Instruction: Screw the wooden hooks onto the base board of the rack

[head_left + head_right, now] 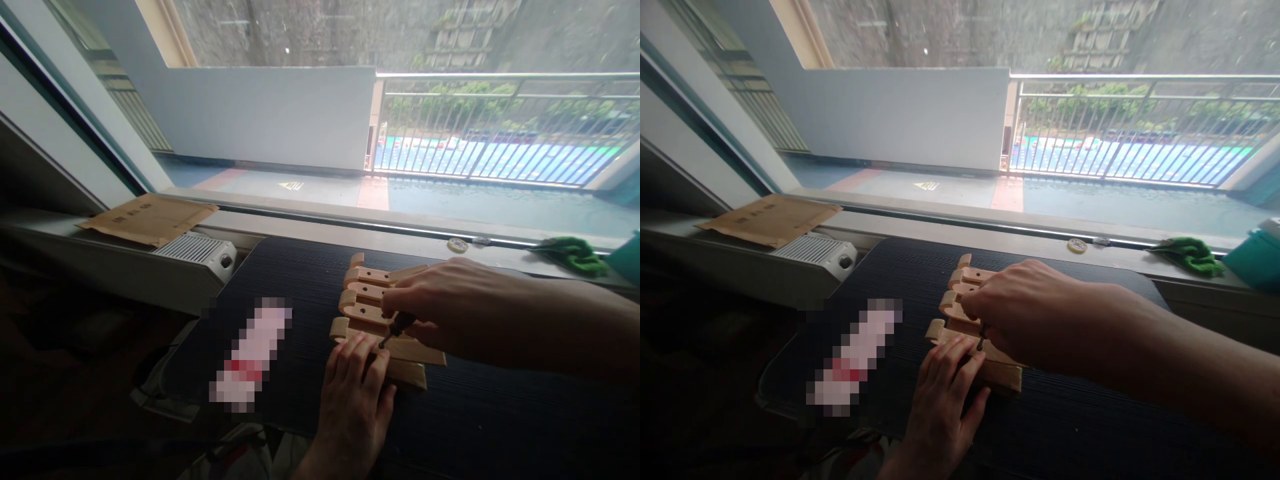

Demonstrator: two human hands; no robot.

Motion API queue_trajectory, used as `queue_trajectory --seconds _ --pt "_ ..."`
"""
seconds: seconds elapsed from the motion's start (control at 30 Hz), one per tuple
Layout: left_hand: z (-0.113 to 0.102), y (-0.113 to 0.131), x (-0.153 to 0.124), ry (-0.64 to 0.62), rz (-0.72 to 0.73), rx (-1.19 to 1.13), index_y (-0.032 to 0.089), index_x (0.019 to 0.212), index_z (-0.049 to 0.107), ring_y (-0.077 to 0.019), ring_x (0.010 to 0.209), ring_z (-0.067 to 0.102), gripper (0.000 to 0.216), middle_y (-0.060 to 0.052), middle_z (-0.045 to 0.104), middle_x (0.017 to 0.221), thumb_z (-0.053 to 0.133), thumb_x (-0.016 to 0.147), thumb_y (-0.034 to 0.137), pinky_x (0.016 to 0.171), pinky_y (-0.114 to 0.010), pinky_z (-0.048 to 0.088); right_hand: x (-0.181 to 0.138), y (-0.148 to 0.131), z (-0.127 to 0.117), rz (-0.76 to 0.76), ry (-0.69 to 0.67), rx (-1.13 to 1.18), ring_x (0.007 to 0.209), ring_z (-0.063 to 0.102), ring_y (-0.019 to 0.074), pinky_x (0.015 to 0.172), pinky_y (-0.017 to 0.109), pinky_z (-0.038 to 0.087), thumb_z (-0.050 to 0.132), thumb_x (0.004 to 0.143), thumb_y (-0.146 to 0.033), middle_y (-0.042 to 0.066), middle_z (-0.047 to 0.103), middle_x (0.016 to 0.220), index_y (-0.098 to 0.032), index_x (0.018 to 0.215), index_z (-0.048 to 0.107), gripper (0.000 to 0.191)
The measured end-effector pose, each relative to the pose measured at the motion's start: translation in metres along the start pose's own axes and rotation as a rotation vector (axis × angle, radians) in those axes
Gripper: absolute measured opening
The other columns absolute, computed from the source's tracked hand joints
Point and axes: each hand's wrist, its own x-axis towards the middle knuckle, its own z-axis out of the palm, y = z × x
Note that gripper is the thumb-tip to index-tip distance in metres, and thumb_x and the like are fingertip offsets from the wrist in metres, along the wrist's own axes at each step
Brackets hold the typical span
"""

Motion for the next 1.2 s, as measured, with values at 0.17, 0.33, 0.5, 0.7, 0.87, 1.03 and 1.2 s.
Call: queue_trajectory --seconds 0.17,0.33,0.5,0.7,0.87,1.03,1.2 --pt "0.001 0.000 -0.001 0.006 -0.011 0.002 0.020 0.120 0.056 -0.0233 0.126 0.043 0.032 -0.008 0.054 0.129 0.054 0.089 0.022 0.106 -0.043 0.031 0.000 0.007 0.005 -0.115 0.038 -0.056 0.075 0.058 0.0164 0.069 0.026 0.041 0.048 0.081 -0.007 0.005 0.065 0.084 -0.019 0.087 0.064 0.021" --pt "0.001 -0.001 0.000 -0.005 -0.007 -0.002 0.019 0.121 0.056 -0.0235 0.126 0.043 0.032 -0.008 0.054 0.129 0.054 0.089 0.022 0.106 -0.044 0.031 0.008 0.003 0.007 -0.109 0.041 -0.029 0.080 0.060 0.0171 0.070 0.026 0.042 0.050 0.082 -0.007 0.006 0.067 0.088 -0.018 0.089 0.064 0.019" --pt "0.001 -0.001 0.000 -0.007 -0.010 -0.006 0.020 0.121 0.056 -0.0234 0.127 0.043 0.033 -0.008 0.054 0.130 0.054 0.088 0.021 0.106 -0.044 0.031 0.011 -0.002 0.006 -0.070 0.070 -0.018 0.080 0.061 0.0170 0.069 0.025 0.042 0.050 0.082 -0.008 0.005 0.067 0.086 -0.019 0.094 0.064 0.021" --pt "0.002 -0.001 -0.001 0.012 -0.007 -0.010 0.019 0.121 0.055 -0.0233 0.127 0.042 0.033 -0.008 0.053 0.130 0.055 0.088 0.021 0.107 -0.043 0.030 0.001 -0.003 -0.002 -0.001 0.005 -0.022 0.073 0.060 0.0151 0.063 0.024 0.041 0.053 0.078 -0.008 0.001 0.066 0.085 -0.022 0.088 0.064 0.020" --pt "0.003 -0.002 -0.002 0.001 -0.012 0.000 0.020 0.120 0.056 -0.0233 0.126 0.043 0.032 -0.008 0.054 0.129 0.053 0.089 0.023 0.106 -0.044 0.031 -0.001 0.003 0.003 -0.077 0.025 -0.024 0.077 0.057 0.0139 0.069 0.026 0.041 0.049 0.077 -0.001 0.000 0.065 0.088 -0.020 0.084 0.063 0.024" --pt "0.004 -0.001 -0.003 -0.016 -0.025 -0.001 0.020 0.121 0.056 -0.0233 0.127 0.042 0.032 -0.008 0.054 0.129 0.054 0.089 0.023 0.107 -0.044 0.031 0.002 0.008 0.013 -0.122 0.059 -0.045 0.075 0.058 0.0153 0.070 0.027 0.040 0.050 0.080 -0.005 0.004 0.065 0.085 -0.018 0.083 0.063 0.019" --pt "0.002 -0.001 -0.001 0.004 -0.007 -0.003 0.019 0.121 0.056 -0.0239 0.126 0.043 0.033 -0.009 0.054 0.129 0.054 0.088 0.022 0.106 -0.044 0.031 0.004 0.006 0.016 -0.099 0.074 -0.066 0.071 0.058 0.0150 0.066 0.026 0.040 0.051 0.079 -0.004 0.003 0.064 0.078 -0.017 0.078 0.063 0.018"
